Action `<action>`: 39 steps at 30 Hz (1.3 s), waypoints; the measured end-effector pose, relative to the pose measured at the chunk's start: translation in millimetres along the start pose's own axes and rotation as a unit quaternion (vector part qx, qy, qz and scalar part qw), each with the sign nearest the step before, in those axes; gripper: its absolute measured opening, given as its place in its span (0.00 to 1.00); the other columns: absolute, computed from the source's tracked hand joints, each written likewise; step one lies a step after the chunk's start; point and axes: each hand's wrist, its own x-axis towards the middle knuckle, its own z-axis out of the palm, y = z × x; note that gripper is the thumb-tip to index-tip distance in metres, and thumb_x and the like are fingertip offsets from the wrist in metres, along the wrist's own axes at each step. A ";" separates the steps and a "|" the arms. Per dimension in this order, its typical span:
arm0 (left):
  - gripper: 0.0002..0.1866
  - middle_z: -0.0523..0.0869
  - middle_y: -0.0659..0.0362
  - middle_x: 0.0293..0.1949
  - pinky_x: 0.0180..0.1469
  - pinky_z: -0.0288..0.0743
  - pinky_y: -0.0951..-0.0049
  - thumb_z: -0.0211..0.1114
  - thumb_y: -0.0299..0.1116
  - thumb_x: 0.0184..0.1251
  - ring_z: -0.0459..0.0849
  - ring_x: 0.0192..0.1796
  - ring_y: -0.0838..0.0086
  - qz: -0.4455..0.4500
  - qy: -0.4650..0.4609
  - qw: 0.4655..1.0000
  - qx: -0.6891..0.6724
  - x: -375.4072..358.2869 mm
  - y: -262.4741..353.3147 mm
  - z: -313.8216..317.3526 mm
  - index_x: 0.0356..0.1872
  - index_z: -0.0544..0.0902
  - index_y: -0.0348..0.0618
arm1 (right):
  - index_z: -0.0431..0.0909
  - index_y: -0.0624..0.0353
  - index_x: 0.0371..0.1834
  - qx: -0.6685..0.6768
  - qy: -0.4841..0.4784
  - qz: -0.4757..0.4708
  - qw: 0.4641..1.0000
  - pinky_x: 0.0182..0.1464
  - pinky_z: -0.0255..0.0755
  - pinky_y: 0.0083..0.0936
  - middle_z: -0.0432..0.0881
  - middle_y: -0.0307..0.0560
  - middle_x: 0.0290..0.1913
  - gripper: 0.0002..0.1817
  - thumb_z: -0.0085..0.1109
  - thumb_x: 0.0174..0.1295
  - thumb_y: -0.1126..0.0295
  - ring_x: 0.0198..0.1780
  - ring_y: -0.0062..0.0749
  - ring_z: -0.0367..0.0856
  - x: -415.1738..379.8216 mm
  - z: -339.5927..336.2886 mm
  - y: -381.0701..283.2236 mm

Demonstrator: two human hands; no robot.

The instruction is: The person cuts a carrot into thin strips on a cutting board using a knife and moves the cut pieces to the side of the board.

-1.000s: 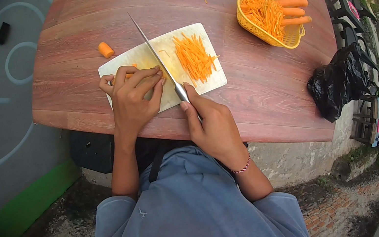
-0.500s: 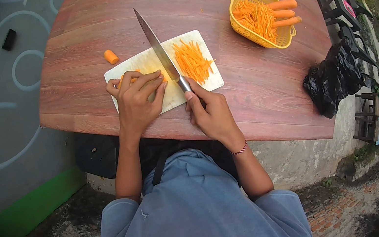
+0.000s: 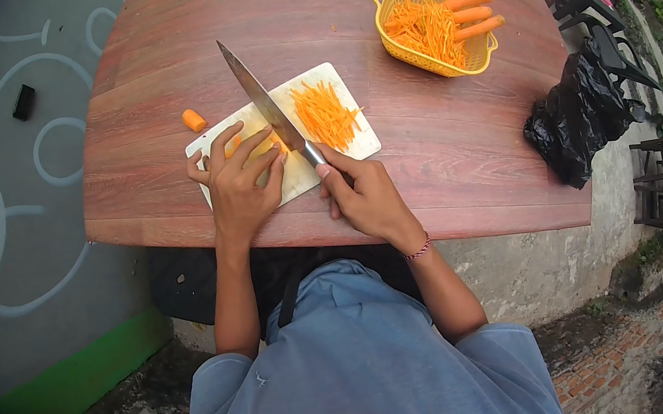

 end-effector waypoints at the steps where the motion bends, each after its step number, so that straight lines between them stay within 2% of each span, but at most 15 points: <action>1: 0.04 0.94 0.69 0.57 0.71 0.50 0.40 0.78 0.36 0.64 0.81 0.71 0.64 0.002 0.001 1.000 0.001 0.5 2.1 -1.3 0.36 0.97 0.53 | 0.74 0.61 0.81 0.001 0.001 0.001 1.000 0.30 0.77 0.23 0.83 0.41 0.29 0.25 0.54 0.84 0.65 0.24 0.20 0.82 -0.4 0.2 -1.7; 3: 0.04 0.89 0.66 0.67 0.79 0.41 0.32 0.78 0.37 0.64 0.74 0.79 0.58 -0.007 0.008 1.000 0.017 2.4 6.5 -5.1 0.36 0.97 0.53 | 0.74 0.61 0.81 0.000 0.000 -0.003 1.000 0.30 0.77 0.23 0.83 0.41 0.29 0.25 0.54 0.84 0.66 0.24 0.20 0.82 0.4 -0.4 -1.7; 7: 0.04 0.86 0.65 0.71 0.82 0.38 0.27 0.78 0.36 0.63 0.72 0.81 0.56 0.027 0.006 1.000 -0.004 1.2 -3.2 1.2 0.35 0.97 0.52 | 0.74 0.61 0.80 0.002 0.001 -0.007 1.000 0.30 0.77 0.23 0.82 0.40 0.29 0.25 0.54 0.84 0.66 0.24 0.20 0.82 2.2 -0.7 4.7; 9: 0.04 0.88 0.63 0.69 0.82 0.46 0.28 0.78 0.34 0.63 0.73 0.80 0.55 0.030 0.007 0.999 -0.043 3.2 -5.6 3.1 0.36 0.97 0.50 | 0.74 0.61 0.80 0.009 0.002 -0.013 1.000 0.30 0.77 0.23 0.82 0.40 0.29 0.25 0.54 0.84 0.65 0.24 0.20 0.82 3.8 -0.6 6.4; 13: 0.04 0.90 0.62 0.64 0.81 0.52 0.30 0.79 0.33 0.62 0.75 0.78 0.55 0.025 0.001 0.999 -0.037 -0.6 -3.1 3.0 0.36 0.97 0.49 | 0.74 0.65 0.79 0.014 0.000 -0.021 1.000 0.30 0.78 0.24 0.82 0.41 0.29 0.26 0.54 0.84 0.65 0.24 0.21 0.82 0.1 -0.8 0.8; 15: 0.04 0.92 0.62 0.57 0.80 0.54 0.31 0.79 0.32 0.61 0.80 0.72 0.57 0.031 0.015 0.999 -0.037 2.3 -3.2 1.5 0.36 0.96 0.48 | 0.74 0.66 0.79 0.014 0.002 -0.024 1.000 0.30 0.78 0.24 0.82 0.41 0.29 0.26 0.54 0.84 0.65 0.24 0.21 0.82 -0.4 -0.1 0.9; 17: 0.04 0.92 0.63 0.53 0.79 0.56 0.33 0.79 0.32 0.61 0.81 0.68 0.58 0.032 0.013 0.999 -0.039 2.1 -3.4 0.6 0.36 0.96 0.47 | 0.74 0.67 0.79 0.013 0.004 -0.029 0.999 0.30 0.78 0.24 0.82 0.41 0.29 0.26 0.54 0.84 0.65 0.24 0.21 0.82 0.3 0.1 1.8; 19: 0.04 0.93 0.64 0.50 0.77 0.59 0.34 0.79 0.32 0.60 0.83 0.65 0.60 0.036 0.010 0.998 -0.042 4.2 -4.6 0.8 0.35 0.95 0.47 | 0.75 0.61 0.80 -0.001 0.002 -0.025 1.000 0.30 0.76 0.20 0.82 0.38 0.31 0.25 0.51 0.85 0.65 0.25 0.18 0.81 2.0 0.0 4.5; 21: 0.04 0.92 0.66 0.45 0.75 0.61 0.37 0.80 0.31 0.60 0.84 0.60 0.62 0.042 0.021 0.998 -0.044 4.3 -4.4 1.6 0.35 0.95 0.46 | 0.75 0.60 0.80 -0.001 -0.001 -0.027 1.000 0.30 0.76 0.20 0.82 0.38 0.31 0.25 0.51 0.85 0.65 0.24 0.18 0.81 1.3 -0.9 3.0; 35: 0.05 0.94 0.65 0.43 0.75 0.61 0.37 0.80 0.31 0.60 0.86 0.56 0.65 0.022 0.014 0.998 -0.055 5.6 -6.4 1.7 0.37 0.95 0.46 | 0.74 0.58 0.81 0.003 -0.013 -0.016 1.000 0.30 0.77 0.20 0.82 0.38 0.32 0.25 0.50 0.86 0.65 0.25 0.19 0.82 5.3 -0.2 1.9; 37: 0.05 0.94 0.65 0.43 0.75 0.61 0.37 0.80 0.31 0.60 0.86 0.55 0.65 0.015 0.012 0.998 -0.058 5.0 -5.7 2.0 0.37 0.95 0.46 | 0.74 0.63 0.80 0.012 -0.004 -0.023 1.000 0.31 0.78 0.24 0.82 0.42 0.29 0.25 0.52 0.84 0.66 0.24 0.22 0.83 4.7 0.2 1.7; 39: 0.05 0.94 0.65 0.43 0.76 0.61 0.37 0.80 0.31 0.61 0.86 0.54 0.66 0.014 0.013 0.998 -0.062 4.9 -5.9 1.8 0.37 0.95 0.46 | 0.74 0.63 0.80 0.018 -0.005 -0.014 1.000 0.31 0.78 0.24 0.83 0.42 0.29 0.25 0.52 0.84 0.67 0.24 0.22 0.83 5.1 0.0 2.4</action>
